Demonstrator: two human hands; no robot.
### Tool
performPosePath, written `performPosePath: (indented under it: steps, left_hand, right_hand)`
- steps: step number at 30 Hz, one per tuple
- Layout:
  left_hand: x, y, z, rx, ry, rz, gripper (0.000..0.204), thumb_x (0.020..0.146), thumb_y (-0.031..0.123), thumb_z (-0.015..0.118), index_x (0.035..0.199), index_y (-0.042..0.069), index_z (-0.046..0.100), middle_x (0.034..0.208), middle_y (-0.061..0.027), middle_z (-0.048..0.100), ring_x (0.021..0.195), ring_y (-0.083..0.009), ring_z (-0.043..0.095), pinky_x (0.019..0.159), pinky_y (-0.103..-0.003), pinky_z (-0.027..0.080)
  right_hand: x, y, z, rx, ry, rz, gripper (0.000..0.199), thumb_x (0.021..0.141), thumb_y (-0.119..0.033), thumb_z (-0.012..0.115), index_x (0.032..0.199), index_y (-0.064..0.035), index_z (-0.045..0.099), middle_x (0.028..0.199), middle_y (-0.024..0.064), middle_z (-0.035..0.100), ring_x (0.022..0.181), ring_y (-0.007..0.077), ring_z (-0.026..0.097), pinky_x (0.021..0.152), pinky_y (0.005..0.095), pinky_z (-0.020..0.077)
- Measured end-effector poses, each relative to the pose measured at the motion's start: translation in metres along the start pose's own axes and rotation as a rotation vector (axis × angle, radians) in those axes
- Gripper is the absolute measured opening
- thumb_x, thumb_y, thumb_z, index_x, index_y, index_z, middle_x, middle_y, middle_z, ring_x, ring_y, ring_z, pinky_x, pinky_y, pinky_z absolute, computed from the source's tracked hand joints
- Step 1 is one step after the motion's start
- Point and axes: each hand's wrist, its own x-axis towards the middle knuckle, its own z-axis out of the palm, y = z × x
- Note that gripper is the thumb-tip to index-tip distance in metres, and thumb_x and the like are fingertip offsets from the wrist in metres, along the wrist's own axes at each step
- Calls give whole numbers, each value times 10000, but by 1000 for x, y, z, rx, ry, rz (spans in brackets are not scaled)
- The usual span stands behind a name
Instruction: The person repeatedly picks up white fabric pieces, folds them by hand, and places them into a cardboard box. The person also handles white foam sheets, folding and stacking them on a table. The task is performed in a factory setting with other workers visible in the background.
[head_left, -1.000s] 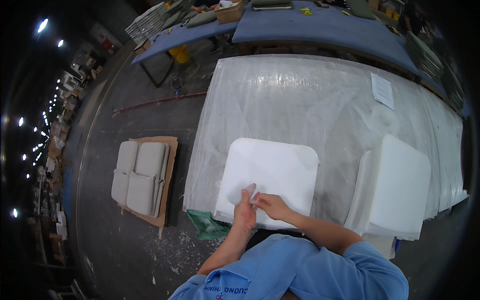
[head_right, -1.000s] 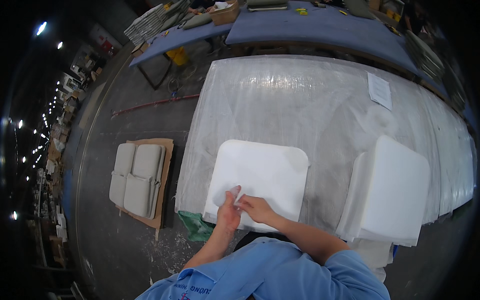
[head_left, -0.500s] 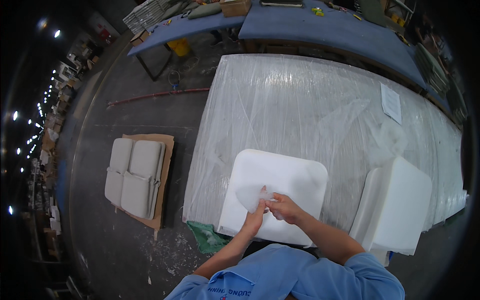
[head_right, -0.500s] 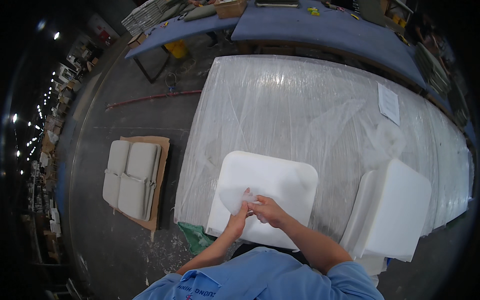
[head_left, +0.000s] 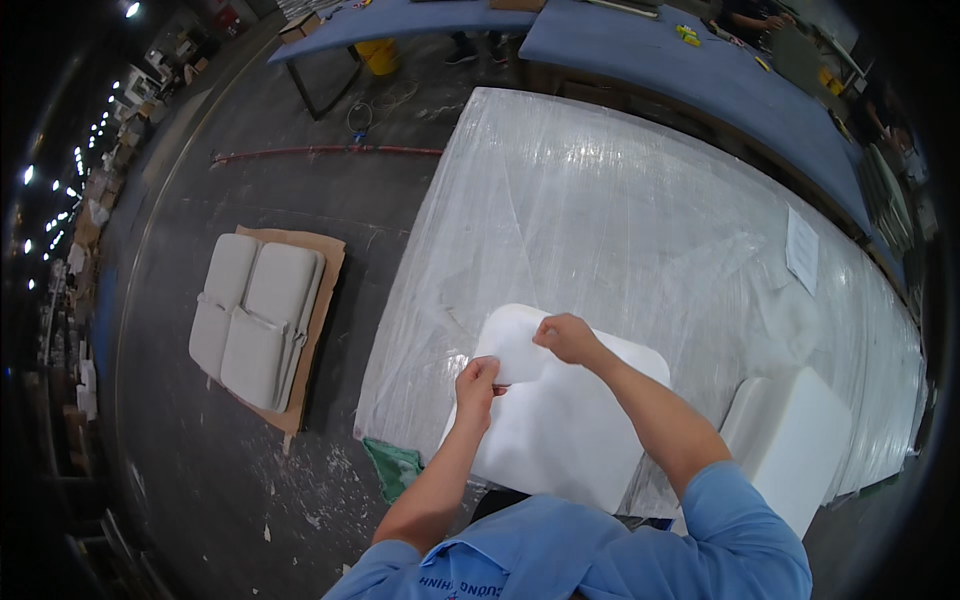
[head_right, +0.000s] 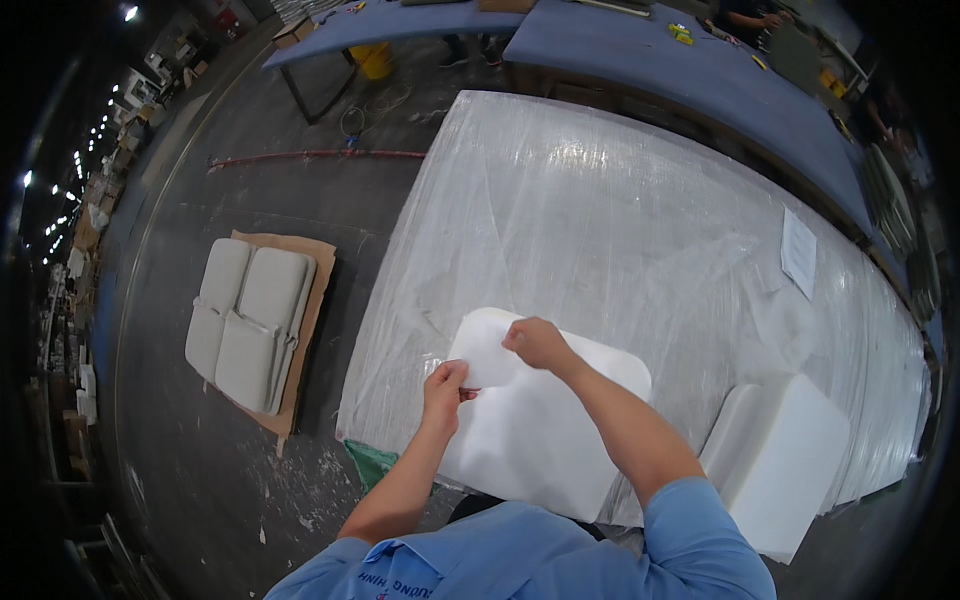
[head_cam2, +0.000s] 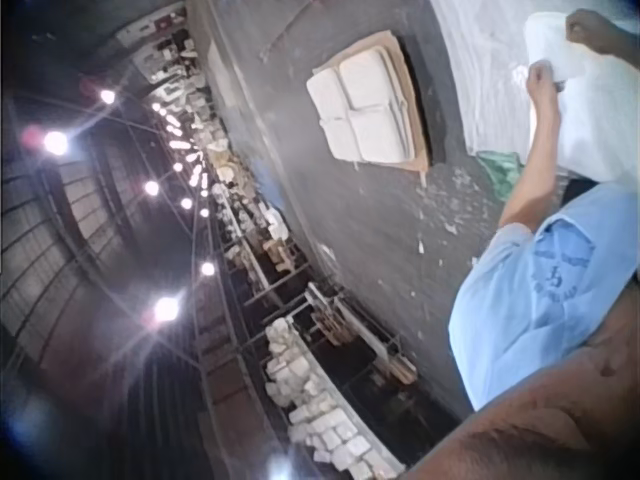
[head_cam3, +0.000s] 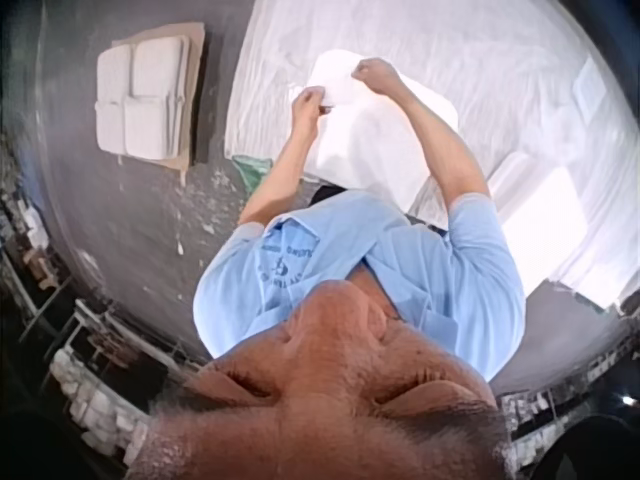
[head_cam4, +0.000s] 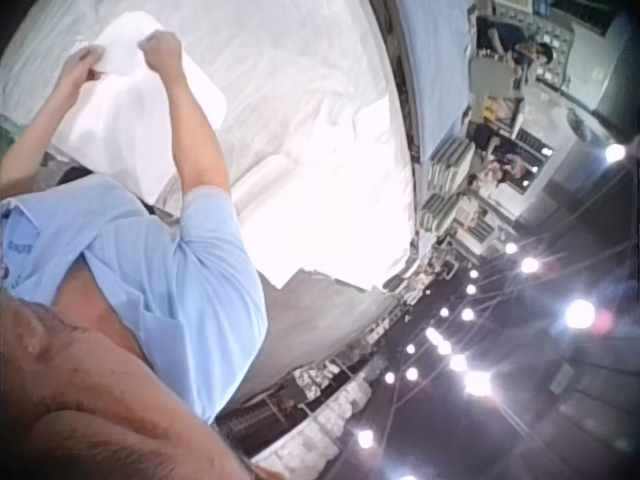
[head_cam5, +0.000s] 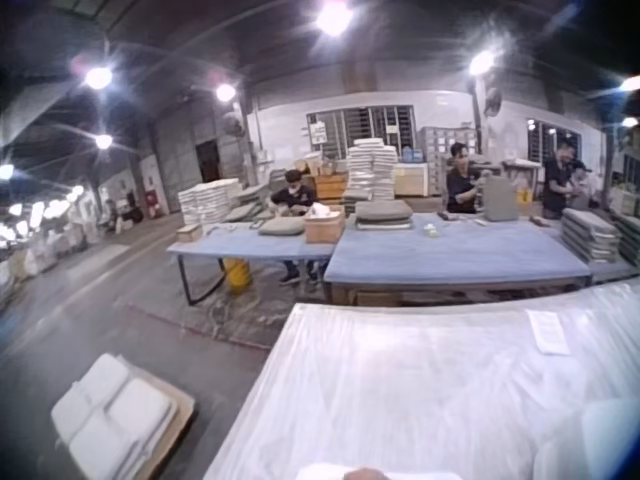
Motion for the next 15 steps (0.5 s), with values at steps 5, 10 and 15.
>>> performPosePath:
  steps: [5, 10, 15]
  left_hand:
    - [24, 4, 4, -21, 98, -32, 259, 1009, 198, 674, 1238, 82, 645, 1008, -24, 649, 750, -157, 683, 667, -289, 546]
    - [28, -2, 6, 422, 283, 346, 350, 987, 120, 642, 1332, 64, 614, 1099, -109, 631, 991, -276, 673, 824, -386, 541]
    - [30, -1, 19, 1050, 119, 909, 448, 953, 70, 619, 1399, 53, 580, 1370, -211, 573, 1324, -422, 500, 1126, -530, 389]
  right_hand:
    - [60, -21, 5, -209, -79, 150, 203, 917, -249, 681, 996, -75, 750, 1054, 157, 746, 1016, 353, 697, 887, 456, 551]
    - [82, -13, 18, -307, -44, 175, 188, 937, -252, 679, 1016, -94, 744, 1057, 149, 747, 1039, 348, 699, 886, 462, 555]
    - [82, -5, 27, -249, 14, 213, 211, 951, -276, 690, 1044, -87, 711, 1050, 150, 746, 1035, 347, 699, 897, 459, 543]
